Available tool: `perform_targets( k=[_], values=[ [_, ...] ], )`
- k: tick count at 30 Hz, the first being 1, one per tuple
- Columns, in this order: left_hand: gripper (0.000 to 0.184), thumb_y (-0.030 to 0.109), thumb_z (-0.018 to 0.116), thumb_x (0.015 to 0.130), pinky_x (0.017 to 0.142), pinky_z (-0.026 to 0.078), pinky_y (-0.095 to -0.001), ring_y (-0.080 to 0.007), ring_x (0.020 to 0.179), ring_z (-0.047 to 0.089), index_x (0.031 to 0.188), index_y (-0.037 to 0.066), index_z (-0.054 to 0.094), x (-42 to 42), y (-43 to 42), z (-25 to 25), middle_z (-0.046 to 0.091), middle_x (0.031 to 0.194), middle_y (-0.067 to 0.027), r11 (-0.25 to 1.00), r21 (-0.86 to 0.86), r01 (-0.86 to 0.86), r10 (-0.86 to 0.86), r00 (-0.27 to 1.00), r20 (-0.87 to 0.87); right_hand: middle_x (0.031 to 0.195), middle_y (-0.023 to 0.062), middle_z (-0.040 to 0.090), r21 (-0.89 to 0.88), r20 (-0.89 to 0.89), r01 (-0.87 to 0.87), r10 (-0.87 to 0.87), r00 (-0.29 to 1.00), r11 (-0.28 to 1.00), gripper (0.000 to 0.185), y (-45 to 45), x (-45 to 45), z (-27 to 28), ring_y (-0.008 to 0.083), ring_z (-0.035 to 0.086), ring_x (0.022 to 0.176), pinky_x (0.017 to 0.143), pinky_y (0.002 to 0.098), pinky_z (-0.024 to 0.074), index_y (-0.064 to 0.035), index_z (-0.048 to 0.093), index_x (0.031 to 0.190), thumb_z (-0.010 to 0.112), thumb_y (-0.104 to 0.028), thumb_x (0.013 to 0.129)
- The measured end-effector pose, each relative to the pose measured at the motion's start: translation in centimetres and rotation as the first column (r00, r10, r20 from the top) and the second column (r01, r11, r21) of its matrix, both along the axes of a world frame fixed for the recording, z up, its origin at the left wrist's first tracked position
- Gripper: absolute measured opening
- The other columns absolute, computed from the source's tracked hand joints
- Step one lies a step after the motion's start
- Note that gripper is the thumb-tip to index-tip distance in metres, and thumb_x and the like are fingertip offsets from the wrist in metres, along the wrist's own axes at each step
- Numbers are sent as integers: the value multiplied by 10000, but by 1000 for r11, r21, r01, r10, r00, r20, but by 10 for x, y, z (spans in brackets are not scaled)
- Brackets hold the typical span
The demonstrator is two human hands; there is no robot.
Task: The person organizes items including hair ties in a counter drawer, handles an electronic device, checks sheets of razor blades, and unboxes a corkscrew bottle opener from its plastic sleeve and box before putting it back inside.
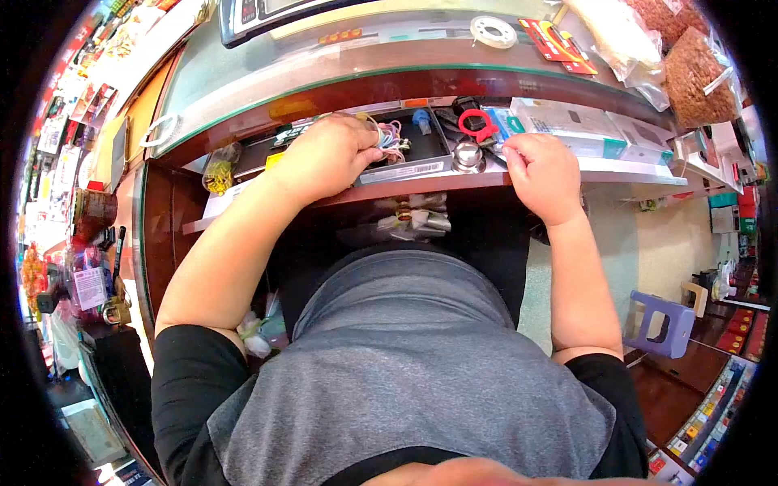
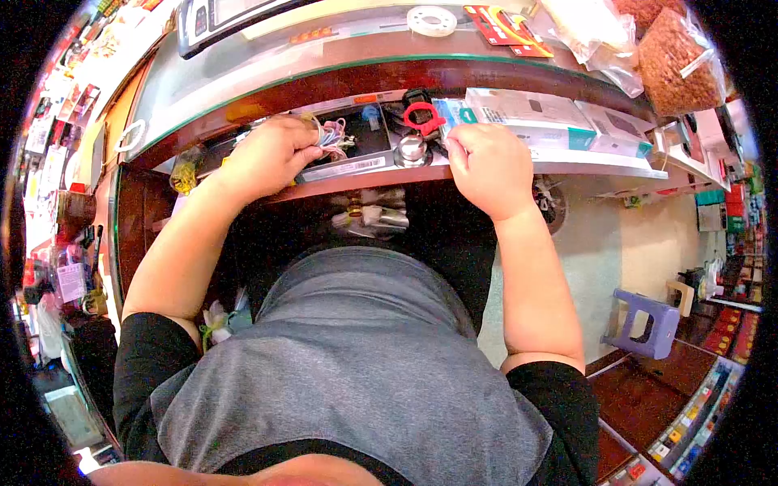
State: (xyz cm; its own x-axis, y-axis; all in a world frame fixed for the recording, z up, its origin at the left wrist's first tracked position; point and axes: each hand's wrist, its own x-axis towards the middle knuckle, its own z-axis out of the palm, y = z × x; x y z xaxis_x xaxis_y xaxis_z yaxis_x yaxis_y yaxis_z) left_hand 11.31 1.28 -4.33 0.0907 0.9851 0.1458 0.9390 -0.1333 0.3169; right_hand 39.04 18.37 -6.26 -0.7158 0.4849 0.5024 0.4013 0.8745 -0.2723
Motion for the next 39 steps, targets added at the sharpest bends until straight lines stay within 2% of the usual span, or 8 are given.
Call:
perform_targets(
  k=[10,13,16,22,25,28,31,39],
  values=[
    [301,268,658,912,844,504,-485,-418,951,646,1014,-13,689,17,30,-10,681,998,-231,971,-126,-203,215,973,85,782,110,690,-8,10,7,-7,1000,1000,120,0,0,1,332,663,784,702,445,522,-83,693,782,658,-181,843],
    [300,244,621,946,891,499,-473,-417,1009,638,1111,-1,679,15,26,-2,677,1059,-239,974,-165,-154,168,983,73,797,108,693,-22,4,-1,1,1000,1000,75,1,1,-1,320,658,798,719,424,515,-80,705,821,675,-146,835],
    [290,198,604,945,929,489,-464,-411,1047,625,1150,3,670,11,10,-5,672,1088,-230,997,-7,-82,83,991,108,796,106,693,-20,1,-5,5,1000,1000,81,1,2,0,320,657,795,722,424,514,-79,704,818,672,-151,836],
    [240,139,615,905,948,482,-457,-385,1048,624,1075,-15,682,9,0,20,676,1087,-214,996,-48,-72,68,994,-87,819,106,701,-43,44,11,-9,999,999,91,2,1,0,320,664,824,735,428,516,-74,705,826,663,-153,842],
    [224,125,610,899,949,481,-455,-384,1046,624,1057,-15,686,8,1,10,678,1080,-211,996,46,-73,73,997,5,794,105,694,-15,9,-1,2,1000,1000,122,2,0,-2,329,663,785,708,449,521,-84,701,793,660,-187,843],
    [215,123,621,890,946,482,-451,-383,1050,622,1054,3,692,2,9,-2,679,1085,-207,997,-77,-1,6,998,63,821,104,703,-39,44,15,-14,999,999,94,1,1,0,318,667,831,746,426,517,-72,707,833,661,-152,848],
    [225,120,648,877,977,478,-438,-377,1083,620,1071,14,692,11,10,16,680,1125,-194,962,-160,-220,224,975,6,818,103,702,-25,27,-2,2,1000,1000,96,2,1,0,316,665,827,743,425,516,-75,707,831,658,-156,852],
    [336,137,684,858,987,495,-398,-346,1152,625,1192,100,702,0,25,-12,644,1282,-160,996,-91,22,-16,998,65,813,100,699,-26,81,28,-26,996,999,94,0,-1,1,318,661,813,731,420,515,-80,705,827,657,-156,853]
  ],
)
